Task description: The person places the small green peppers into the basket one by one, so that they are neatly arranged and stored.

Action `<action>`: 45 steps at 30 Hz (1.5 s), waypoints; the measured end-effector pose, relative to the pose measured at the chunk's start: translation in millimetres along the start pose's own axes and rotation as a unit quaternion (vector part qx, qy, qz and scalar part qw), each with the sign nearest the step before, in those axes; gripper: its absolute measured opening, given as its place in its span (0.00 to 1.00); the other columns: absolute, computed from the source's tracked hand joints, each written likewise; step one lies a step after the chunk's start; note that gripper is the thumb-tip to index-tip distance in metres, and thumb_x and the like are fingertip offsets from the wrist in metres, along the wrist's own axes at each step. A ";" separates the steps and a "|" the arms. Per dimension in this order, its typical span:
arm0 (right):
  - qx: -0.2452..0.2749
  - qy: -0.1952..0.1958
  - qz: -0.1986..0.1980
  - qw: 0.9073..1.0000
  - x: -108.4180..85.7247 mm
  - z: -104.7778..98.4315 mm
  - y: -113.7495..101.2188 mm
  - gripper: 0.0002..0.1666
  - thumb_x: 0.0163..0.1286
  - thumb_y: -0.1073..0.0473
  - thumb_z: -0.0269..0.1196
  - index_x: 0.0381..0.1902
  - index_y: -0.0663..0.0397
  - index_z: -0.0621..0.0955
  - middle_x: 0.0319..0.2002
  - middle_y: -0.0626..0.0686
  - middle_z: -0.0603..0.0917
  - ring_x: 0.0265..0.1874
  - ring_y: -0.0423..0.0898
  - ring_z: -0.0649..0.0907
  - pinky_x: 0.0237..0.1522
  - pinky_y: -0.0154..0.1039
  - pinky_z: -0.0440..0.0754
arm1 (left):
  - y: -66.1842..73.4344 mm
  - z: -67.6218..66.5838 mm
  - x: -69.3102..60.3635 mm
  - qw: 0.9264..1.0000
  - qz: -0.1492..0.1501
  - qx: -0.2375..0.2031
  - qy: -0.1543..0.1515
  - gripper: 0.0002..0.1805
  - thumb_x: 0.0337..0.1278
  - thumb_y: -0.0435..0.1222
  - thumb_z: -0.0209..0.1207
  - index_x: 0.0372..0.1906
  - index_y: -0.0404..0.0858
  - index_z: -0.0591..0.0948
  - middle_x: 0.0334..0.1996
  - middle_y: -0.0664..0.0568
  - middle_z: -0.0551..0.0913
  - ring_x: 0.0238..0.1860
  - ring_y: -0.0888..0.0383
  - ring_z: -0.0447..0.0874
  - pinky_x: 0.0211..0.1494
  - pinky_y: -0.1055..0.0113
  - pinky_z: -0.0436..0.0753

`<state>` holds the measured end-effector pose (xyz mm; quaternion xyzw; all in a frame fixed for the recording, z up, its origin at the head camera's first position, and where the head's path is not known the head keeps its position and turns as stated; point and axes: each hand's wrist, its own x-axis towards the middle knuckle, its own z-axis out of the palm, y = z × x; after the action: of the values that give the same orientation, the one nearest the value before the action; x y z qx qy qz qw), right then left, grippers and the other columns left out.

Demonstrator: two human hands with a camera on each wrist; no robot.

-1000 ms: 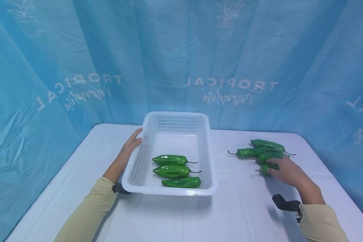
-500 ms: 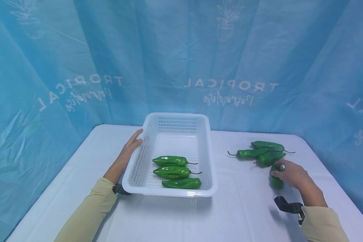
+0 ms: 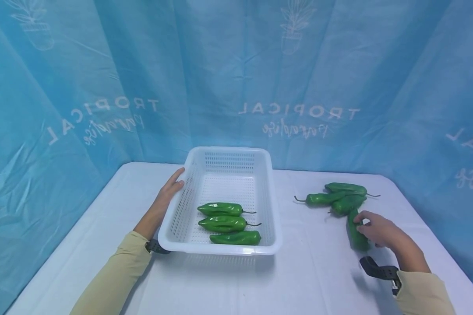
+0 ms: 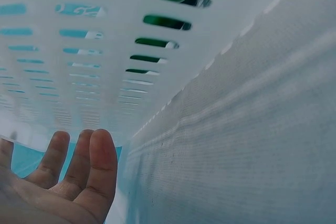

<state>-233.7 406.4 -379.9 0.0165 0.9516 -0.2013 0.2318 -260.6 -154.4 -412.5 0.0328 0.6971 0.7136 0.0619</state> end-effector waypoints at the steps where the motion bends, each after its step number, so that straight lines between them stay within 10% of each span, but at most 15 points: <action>1: -0.004 -0.001 -0.010 1.000 -1.0 1.0 0.4 0.24 0.73 0.58 0.56 0.59 0.70 0.70 0.55 0.82 0.69 0.49 0.69 0.78 0.40 0.57 0.86 | 0.4 0.1 -0.2 1.000 0.000 -0.001 0.000 0.30 0.74 0.53 0.44 0.76 0.68 0.52 0.73 0.49 0.65 0.69 0.40 0.72 0.61 0.45 0.82; 45: -0.010 0.039 -0.074 0.996 -14.3 16.0 -0.1 0.33 0.68 0.55 0.65 0.66 0.64 0.69 0.56 0.80 0.71 0.51 0.73 0.78 0.41 0.56 0.86 | -1.3 -1.5 -0.3 1.000 0.020 0.004 0.010 0.32 0.75 0.50 0.45 0.78 0.61 0.52 0.70 0.42 0.64 0.66 0.38 0.73 0.58 0.48 0.85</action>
<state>-214.0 400.9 -386.4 -0.0479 0.9604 -0.2079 0.1791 -260.5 -155.9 -413.8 0.0395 0.6996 0.7123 0.0409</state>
